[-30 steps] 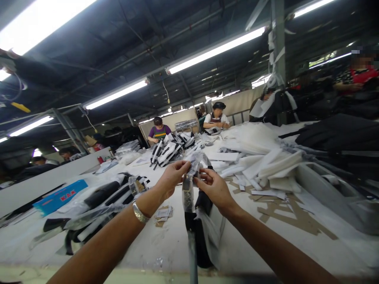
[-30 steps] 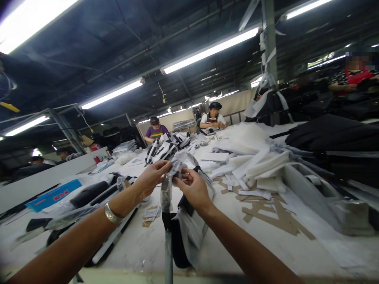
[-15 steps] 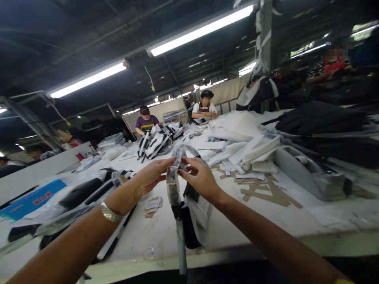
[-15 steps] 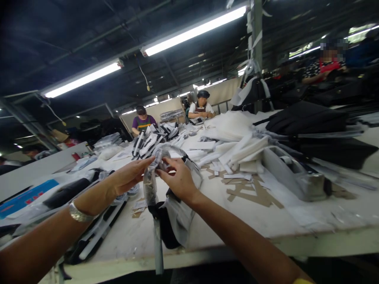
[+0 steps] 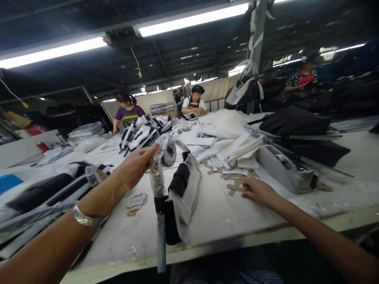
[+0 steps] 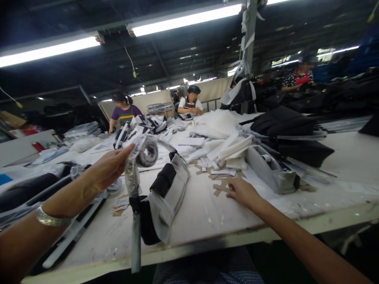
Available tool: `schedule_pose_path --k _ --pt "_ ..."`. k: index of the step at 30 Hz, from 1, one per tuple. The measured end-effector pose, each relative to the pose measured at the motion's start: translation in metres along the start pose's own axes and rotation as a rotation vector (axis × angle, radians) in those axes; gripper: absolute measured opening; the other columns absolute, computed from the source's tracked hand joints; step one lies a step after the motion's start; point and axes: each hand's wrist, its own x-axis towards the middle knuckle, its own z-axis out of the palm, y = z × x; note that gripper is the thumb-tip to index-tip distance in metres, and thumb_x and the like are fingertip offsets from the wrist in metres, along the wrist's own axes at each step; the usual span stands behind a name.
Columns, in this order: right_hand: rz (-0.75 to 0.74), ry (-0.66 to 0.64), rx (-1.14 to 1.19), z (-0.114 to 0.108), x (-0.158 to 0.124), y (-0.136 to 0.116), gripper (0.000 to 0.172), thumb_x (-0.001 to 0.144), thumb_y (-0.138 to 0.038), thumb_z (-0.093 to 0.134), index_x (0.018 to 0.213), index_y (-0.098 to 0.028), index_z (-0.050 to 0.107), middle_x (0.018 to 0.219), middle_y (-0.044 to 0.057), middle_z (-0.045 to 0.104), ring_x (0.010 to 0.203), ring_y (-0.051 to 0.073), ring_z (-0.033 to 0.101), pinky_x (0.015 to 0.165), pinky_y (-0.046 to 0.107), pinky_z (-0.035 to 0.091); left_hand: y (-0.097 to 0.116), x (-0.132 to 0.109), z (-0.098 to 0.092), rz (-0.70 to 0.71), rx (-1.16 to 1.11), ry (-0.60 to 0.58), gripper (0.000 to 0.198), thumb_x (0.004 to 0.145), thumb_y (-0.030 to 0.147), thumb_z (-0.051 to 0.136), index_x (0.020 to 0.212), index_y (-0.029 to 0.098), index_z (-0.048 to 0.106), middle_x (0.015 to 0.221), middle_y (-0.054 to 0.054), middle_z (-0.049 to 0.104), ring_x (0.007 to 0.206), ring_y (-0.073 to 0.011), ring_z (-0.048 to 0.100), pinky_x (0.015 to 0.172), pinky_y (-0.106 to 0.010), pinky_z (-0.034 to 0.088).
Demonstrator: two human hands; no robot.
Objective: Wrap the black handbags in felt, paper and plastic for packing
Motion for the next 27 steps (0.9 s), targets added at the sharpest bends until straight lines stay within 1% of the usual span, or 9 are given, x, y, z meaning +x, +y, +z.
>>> schedule_pose_path --k 3,7,11,15,17,20,23,25,27 --pt "0.057 -0.045 -0.02 0.006 0.001 0.008 0.016 0.068 -0.029 0.075 0.078 -0.02 0.067 0.081 0.005 0.069 0.078 0.023 0.061 0.063 0.028 0.036 0.004 0.0 0.003 0.037 0.048 -0.065 0.049 0.066 0.064 0.08 0.068 0.016 0.07 0.065 -0.002 0.068 0.058 -0.0125 0.058 0.057 -0.021 0.046" --pt "0.078 -0.151 0.017 0.004 0.012 0.009 0.016 0.066 -0.031 0.074 0.074 -0.021 0.066 0.068 0.0 0.066 0.066 0.018 0.059 0.056 0.026 0.033 0.005 -0.013 0.005 -0.024 0.094 -0.154 0.047 0.069 0.065 0.077 0.074 0.019 0.074 0.069 -0.005 0.071 0.064 -0.0179 0.063 0.059 -0.025 0.049" --pt "0.061 -0.177 0.067 0.0 0.017 0.01 0.016 0.062 -0.031 0.074 0.07 -0.022 0.063 0.064 -0.002 0.065 0.063 0.017 0.057 0.056 0.026 0.032 0.002 -0.023 -0.003 -0.052 0.101 -0.088 0.05 0.067 0.067 0.077 0.075 0.018 0.074 0.069 -0.006 0.071 0.064 -0.0188 0.062 0.055 -0.025 0.048" --pt "0.056 -0.12 0.128 -0.006 0.016 0.008 0.021 0.06 -0.034 0.074 0.06 -0.021 0.058 0.059 0.0 0.062 0.063 0.02 0.057 0.055 0.027 0.03 -0.003 -0.024 -0.012 -0.059 0.112 -0.043 0.049 0.069 0.067 0.075 0.066 0.018 0.069 0.059 -0.002 0.065 0.055 -0.0144 0.055 0.049 -0.022 0.042" --pt "0.048 -0.081 0.186 -0.01 0.015 0.002 0.023 0.061 -0.038 0.075 0.062 -0.021 0.06 0.062 0.001 0.064 0.065 0.021 0.058 0.057 0.028 0.032 -0.004 -0.024 -0.013 -0.062 0.114 -0.043 0.05 0.071 0.067 0.074 0.063 0.018 0.067 0.055 -0.001 0.062 0.052 -0.0133 0.053 0.049 -0.022 0.04" --pt "0.006 -0.055 0.323 -0.016 0.011 -0.018 0.03 0.069 -0.049 0.071 0.076 -0.02 0.069 0.072 0.003 0.07 0.072 0.022 0.063 0.063 0.029 0.041 -0.005 -0.024 -0.009 -0.023 0.118 -0.045 0.047 0.073 0.066 0.074 0.072 0.019 0.072 0.063 -0.001 0.068 0.06 -0.0148 0.058 0.057 -0.023 0.043" --pt "-0.06 -0.087 0.476 -0.021 0.008 -0.055 0.044 0.08 -0.059 0.062 0.09 -0.018 0.073 0.082 0.006 0.074 0.079 0.022 0.068 0.069 0.03 0.048 -0.006 -0.024 -0.001 0.026 0.132 -0.053 0.047 0.076 0.065 0.072 0.085 0.019 0.076 0.081 -0.004 0.075 0.077 -0.019 0.065 0.074 -0.026 0.047" --pt "-0.091 -0.133 0.642 -0.025 0.006 -0.085 0.049 0.084 -0.063 0.059 0.091 -0.017 0.073 0.087 0.008 0.074 0.08 0.021 0.069 0.069 0.029 0.051 -0.007 -0.025 0.004 0.052 0.152 -0.07 0.049 0.078 0.065 0.07 0.089 0.018 0.078 0.087 -0.005 0.076 0.086 -0.0213 0.066 0.084 -0.029 0.046" --pt "-0.109 -0.191 0.819 -0.029 0.006 -0.117 0.049 0.083 -0.064 0.061 0.087 -0.016 0.072 0.086 0.008 0.073 0.075 0.019 0.069 0.067 0.028 0.052 -0.006 -0.027 0.01 0.073 0.171 -0.089 0.049 0.079 0.065 0.068 0.091 0.019 0.079 0.086 -0.004 0.076 0.087 -0.0219 0.066 0.087 -0.03 0.045"
